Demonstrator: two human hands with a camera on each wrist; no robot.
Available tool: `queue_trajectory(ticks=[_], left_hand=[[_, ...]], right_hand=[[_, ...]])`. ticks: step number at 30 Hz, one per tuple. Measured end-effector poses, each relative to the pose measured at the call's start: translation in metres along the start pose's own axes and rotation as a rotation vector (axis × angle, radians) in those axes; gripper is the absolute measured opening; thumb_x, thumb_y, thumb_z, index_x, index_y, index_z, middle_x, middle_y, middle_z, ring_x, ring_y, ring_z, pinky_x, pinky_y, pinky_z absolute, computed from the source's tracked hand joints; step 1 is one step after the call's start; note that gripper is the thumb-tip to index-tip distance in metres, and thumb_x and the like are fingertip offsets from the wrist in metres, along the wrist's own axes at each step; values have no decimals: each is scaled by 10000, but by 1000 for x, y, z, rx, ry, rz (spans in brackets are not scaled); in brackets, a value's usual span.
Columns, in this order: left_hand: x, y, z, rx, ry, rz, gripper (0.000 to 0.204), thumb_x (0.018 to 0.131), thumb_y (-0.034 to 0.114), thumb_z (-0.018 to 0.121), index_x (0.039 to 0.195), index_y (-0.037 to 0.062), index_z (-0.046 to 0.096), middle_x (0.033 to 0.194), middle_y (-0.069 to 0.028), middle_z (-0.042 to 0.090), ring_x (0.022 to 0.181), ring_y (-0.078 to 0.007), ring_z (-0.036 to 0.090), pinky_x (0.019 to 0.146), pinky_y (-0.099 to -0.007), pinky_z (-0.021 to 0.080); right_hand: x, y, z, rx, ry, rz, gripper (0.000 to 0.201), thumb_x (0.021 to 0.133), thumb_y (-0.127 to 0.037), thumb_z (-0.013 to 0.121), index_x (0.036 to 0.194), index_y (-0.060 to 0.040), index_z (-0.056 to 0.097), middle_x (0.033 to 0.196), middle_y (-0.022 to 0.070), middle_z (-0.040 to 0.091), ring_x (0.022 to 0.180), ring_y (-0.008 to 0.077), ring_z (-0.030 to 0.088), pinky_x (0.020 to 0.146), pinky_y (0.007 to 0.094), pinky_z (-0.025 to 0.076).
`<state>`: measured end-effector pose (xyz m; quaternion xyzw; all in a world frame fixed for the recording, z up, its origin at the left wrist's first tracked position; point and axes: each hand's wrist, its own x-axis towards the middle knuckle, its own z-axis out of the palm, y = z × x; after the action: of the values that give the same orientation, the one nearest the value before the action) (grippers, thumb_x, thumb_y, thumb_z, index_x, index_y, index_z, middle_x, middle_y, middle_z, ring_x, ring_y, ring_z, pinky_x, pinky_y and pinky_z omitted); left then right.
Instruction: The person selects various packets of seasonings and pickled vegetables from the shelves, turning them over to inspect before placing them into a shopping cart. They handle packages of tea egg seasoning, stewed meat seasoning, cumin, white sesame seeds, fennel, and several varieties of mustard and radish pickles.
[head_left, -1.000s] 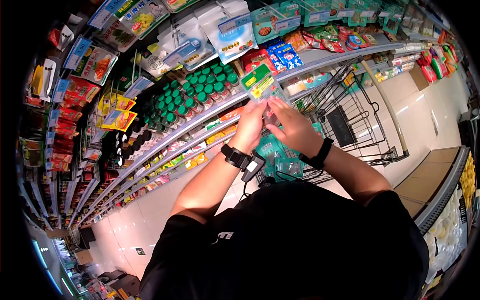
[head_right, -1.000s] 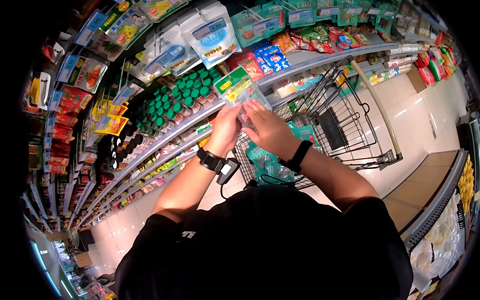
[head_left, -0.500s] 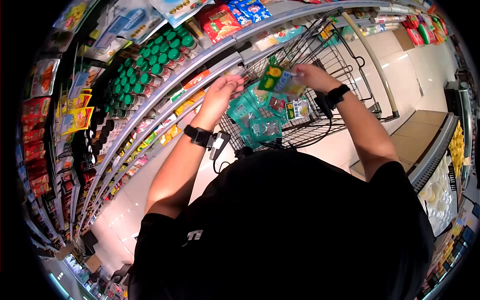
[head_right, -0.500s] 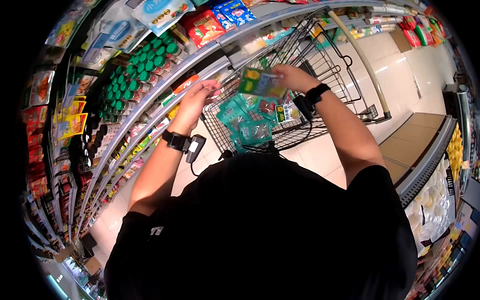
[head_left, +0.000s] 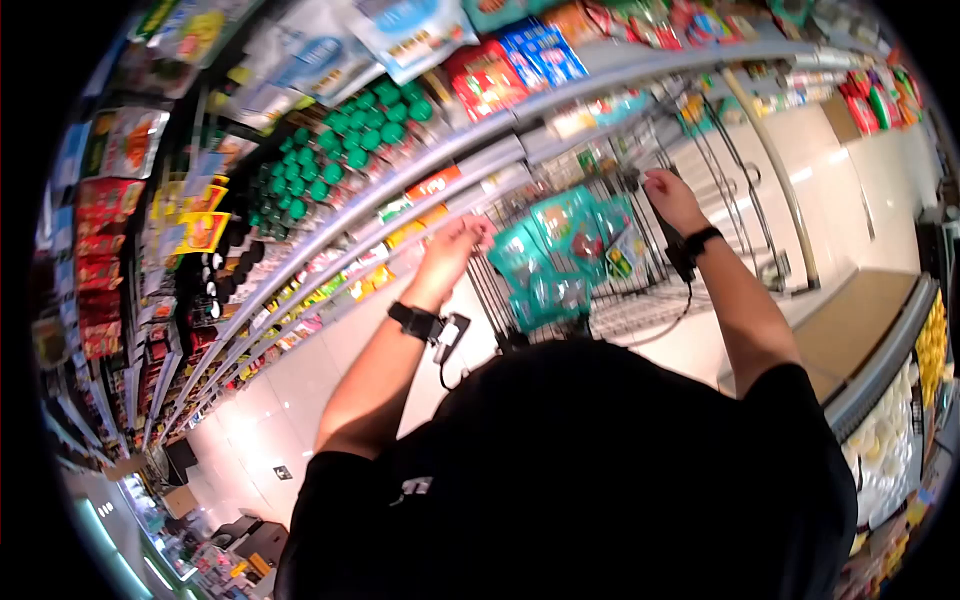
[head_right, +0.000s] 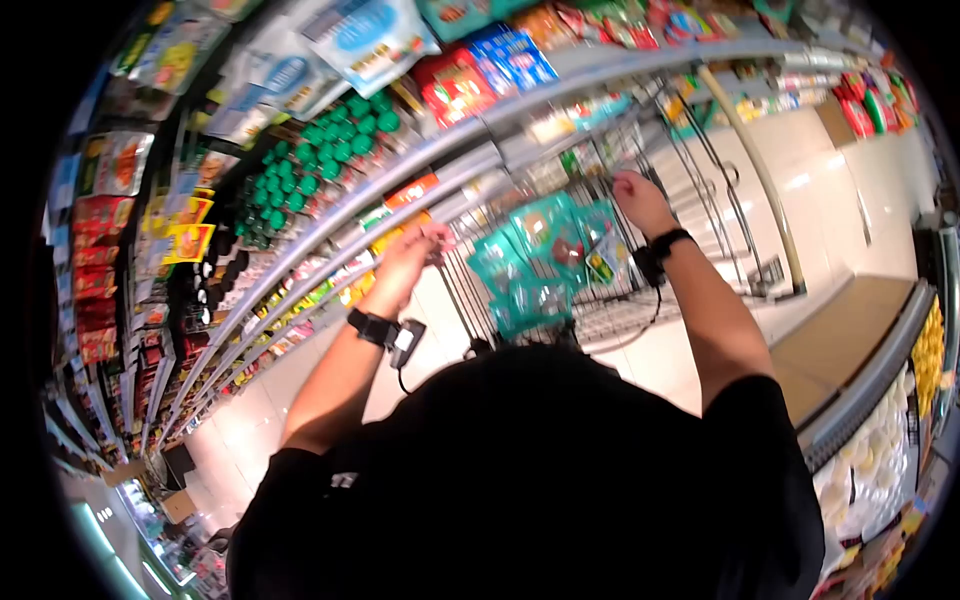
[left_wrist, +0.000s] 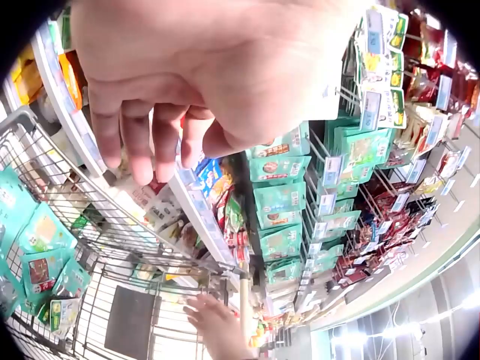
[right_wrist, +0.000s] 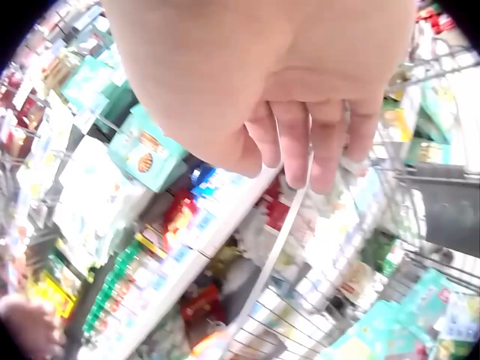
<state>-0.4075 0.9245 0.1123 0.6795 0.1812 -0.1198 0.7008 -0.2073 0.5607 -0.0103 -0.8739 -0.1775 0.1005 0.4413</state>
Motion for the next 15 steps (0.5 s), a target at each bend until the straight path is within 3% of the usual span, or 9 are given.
queue_trajectory(ticks=[3, 7, 9, 12, 15], left_hand=[[-7, 20, -11, -72, 88, 38, 215, 943, 130, 437, 1078, 30, 570, 1021, -56, 627, 922, -141, 597, 814, -292, 474], [-21, 54, -30, -92, 148, 137, 218, 948, 122, 436, 1093, 11, 555, 1056, -87, 627, 967, -173, 602, 855, -314, 471], [-33, 77, -37, -111, 150, 203, 224, 950, 117, 434, 1103, 1, 547, 1075, -101, 623, 983, -185, 601, 864, -317, 474], [-45, 111, -54, -164, 173, 319, 220, 947, 101, 440, 1107, -10, 544, 1079, -125, 619, 989, -201, 601, 872, -319, 484], [-62, 148, -67, -164, 210, 406, 211, 938, 97, 458, 1098, -9, 545, 1072, -122, 617, 989, -196, 598, 865, -316, 480]], right_hand=[[36, -92, -28, 442, -11, -91, 176, 887, -63, 542, 1044, 4, 587, 875, 8, 636, 826, 56, 575, 708, 199, 454], [63, -248, -65, 599, -68, -273, 171, 916, -105, 565, 1049, 1, 588, 944, 39, 647, 871, 86, 601, 778, 221, 476], [83, -312, -76, 542, -66, -485, 197, 915, -117, 579, 1073, 0, 586, 978, 52, 646, 919, 104, 603, 810, 227, 474], [130, -384, -76, 537, -20, -682, 328, 900, -164, 608, 1168, 15, 543, 1086, 92, 619, 1028, 152, 583, 883, 255, 455], [189, -427, -71, 403, 158, -690, 446, 910, -238, 597, 1245, 34, 487, 1199, 118, 573, 1117, 180, 536, 951, 266, 411]])
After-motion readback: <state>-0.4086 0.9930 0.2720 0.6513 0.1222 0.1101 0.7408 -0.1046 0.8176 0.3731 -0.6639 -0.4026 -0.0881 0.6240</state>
